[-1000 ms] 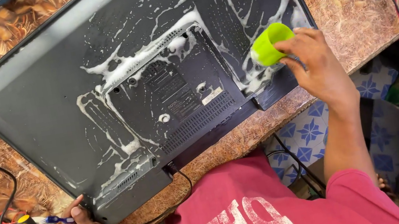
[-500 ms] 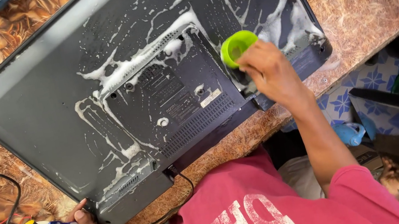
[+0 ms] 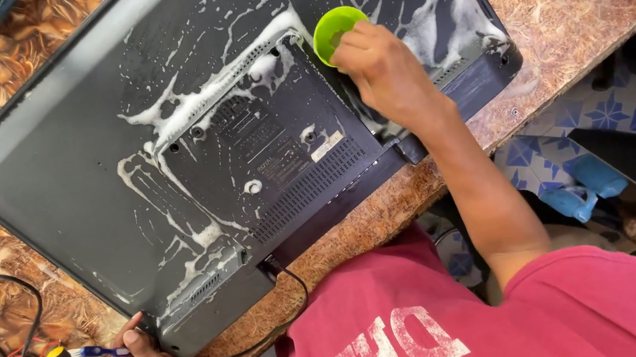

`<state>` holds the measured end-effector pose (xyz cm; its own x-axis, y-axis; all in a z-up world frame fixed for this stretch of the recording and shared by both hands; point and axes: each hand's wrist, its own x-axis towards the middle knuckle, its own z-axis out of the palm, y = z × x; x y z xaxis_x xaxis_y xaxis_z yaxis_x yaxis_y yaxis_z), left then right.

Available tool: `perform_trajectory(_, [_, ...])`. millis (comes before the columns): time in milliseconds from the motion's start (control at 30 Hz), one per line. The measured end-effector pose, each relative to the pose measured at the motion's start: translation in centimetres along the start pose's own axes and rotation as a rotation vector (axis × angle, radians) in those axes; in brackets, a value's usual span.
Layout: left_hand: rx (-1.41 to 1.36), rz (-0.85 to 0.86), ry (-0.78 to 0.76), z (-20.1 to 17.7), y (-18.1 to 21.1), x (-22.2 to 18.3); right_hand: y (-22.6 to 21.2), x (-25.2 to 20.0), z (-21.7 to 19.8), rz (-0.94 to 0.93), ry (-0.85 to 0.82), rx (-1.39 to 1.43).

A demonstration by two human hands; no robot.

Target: Cleaning the back casing of a television using soap foam and a toothbrush to scrub the vents.

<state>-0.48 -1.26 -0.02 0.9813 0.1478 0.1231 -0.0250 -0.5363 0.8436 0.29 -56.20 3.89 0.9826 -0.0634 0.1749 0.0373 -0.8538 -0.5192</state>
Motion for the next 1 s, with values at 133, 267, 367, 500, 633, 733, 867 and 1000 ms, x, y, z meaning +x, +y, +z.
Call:
perform_trajectory(133, [-0.012,0.008,0.01,-0.3,-0.3,-0.1,-0.7,-3.1,-1.1,-0.055,-0.002,-0.017])
perform_trajectory(267, [-0.026,0.026,0.003,-0.2,-0.8,-0.2,-1.7,-7.0,-4.3,0.033,-0.2,0.04])
perform_trajectory(367, [0.005,0.039,-0.005,-0.1,-0.9,-0.1,-2.0,-6.4,-7.8,0.054,-0.285,-0.008])
perform_trajectory(500, [0.019,0.044,0.029,0.2,-0.6,0.0,2.4,-6.0,-12.6,0.132,-0.242,-0.133])
perform_trajectory(633, [0.094,0.068,0.007,0.0,0.5,-0.3,2.4,-5.1,-12.8,0.251,-0.297,-0.223])
perform_trajectory(733, [0.194,0.02,0.005,0.6,3.3,-0.2,2.8,-5.1,-11.1,0.147,-0.42,-0.043])
perform_trajectory(867, [0.225,-0.146,-0.003,0.4,4.5,-0.7,2.0,-4.2,-13.2,0.424,-0.414,-0.088])
perform_trajectory(1000, [-0.039,-0.165,0.03,-0.2,-6.5,-1.1,3.6,-6.4,-11.8,0.319,-0.41,0.075])
